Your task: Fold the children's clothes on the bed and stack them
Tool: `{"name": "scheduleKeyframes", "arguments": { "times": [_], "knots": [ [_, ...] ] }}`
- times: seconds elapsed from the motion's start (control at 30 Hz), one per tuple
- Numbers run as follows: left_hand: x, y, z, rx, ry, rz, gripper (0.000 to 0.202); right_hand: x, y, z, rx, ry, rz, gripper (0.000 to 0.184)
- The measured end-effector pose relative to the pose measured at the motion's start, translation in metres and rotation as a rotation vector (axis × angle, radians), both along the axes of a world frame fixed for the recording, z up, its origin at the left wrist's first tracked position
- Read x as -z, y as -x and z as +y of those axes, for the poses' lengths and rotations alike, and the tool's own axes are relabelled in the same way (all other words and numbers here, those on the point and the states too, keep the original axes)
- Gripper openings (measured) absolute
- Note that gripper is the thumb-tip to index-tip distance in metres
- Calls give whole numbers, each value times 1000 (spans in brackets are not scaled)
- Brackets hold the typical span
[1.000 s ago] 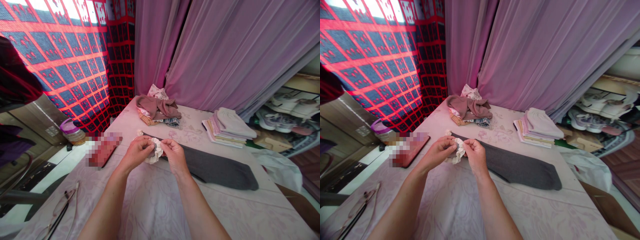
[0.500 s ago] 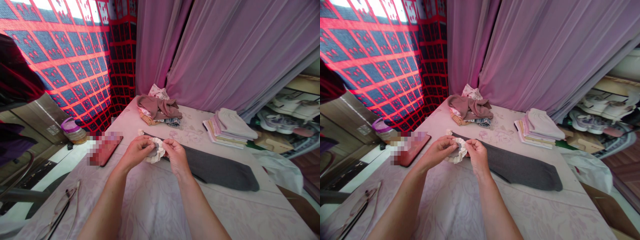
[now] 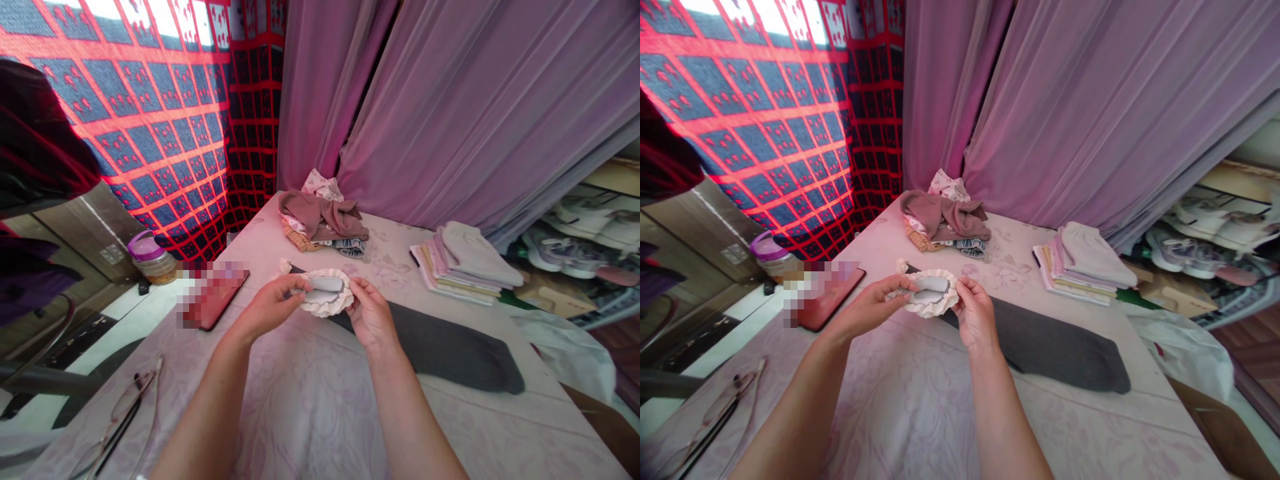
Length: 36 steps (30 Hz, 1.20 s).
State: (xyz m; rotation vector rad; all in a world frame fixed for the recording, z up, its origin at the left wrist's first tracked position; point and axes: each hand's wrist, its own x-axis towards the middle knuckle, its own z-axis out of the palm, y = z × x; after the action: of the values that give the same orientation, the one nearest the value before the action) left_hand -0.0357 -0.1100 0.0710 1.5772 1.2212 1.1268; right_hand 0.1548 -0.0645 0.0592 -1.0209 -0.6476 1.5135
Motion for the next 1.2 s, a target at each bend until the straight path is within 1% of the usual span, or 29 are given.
{"name": "scheduleKeyframes", "arguments": {
  "times": [0.13,0.3,0.47,0.57,0.67,0.73,0.8,0.9,0.97,1.03,1.13,1.2],
  "knots": [
    [1,1,1,23,29,-53,18,0,-5,-1,-10,-23,-25,38],
    [-3,2,-1,84,33,-59,20,-3,-9,-2,16,-13,-27,40],
    [-3,0,-3,98,43,-42,28,-6,-9,-4,32,-23,-53,39],
    [-2,-3,-2,51,35,45,32,-6,-8,-8,12,-42,-88,38],
    [-3,-7,-2,-23,-97,209,34,-5,-7,-10,-17,-64,-118,37],
    [-4,-9,-5,-22,-175,347,30,-5,-7,-11,-20,-70,-117,37],
    [-5,-10,-8,2,-172,483,28,-5,-7,-10,-15,-65,-102,38],
    [-7,-13,-11,19,-110,629,41,-5,-9,-9,-2,-52,-83,39],
    [-8,-15,-10,19,-126,669,32,-5,-9,-9,4,-46,-78,39],
    [-10,-16,-7,23,-200,681,21,-5,-9,-8,9,-44,-77,40],
    [-9,-14,-2,16,-323,665,19,-6,-9,-9,14,-41,-78,41],
    [-8,-13,0,-5,-359,630,17,-6,-9,-9,14,-39,-79,41]
  ]
}}
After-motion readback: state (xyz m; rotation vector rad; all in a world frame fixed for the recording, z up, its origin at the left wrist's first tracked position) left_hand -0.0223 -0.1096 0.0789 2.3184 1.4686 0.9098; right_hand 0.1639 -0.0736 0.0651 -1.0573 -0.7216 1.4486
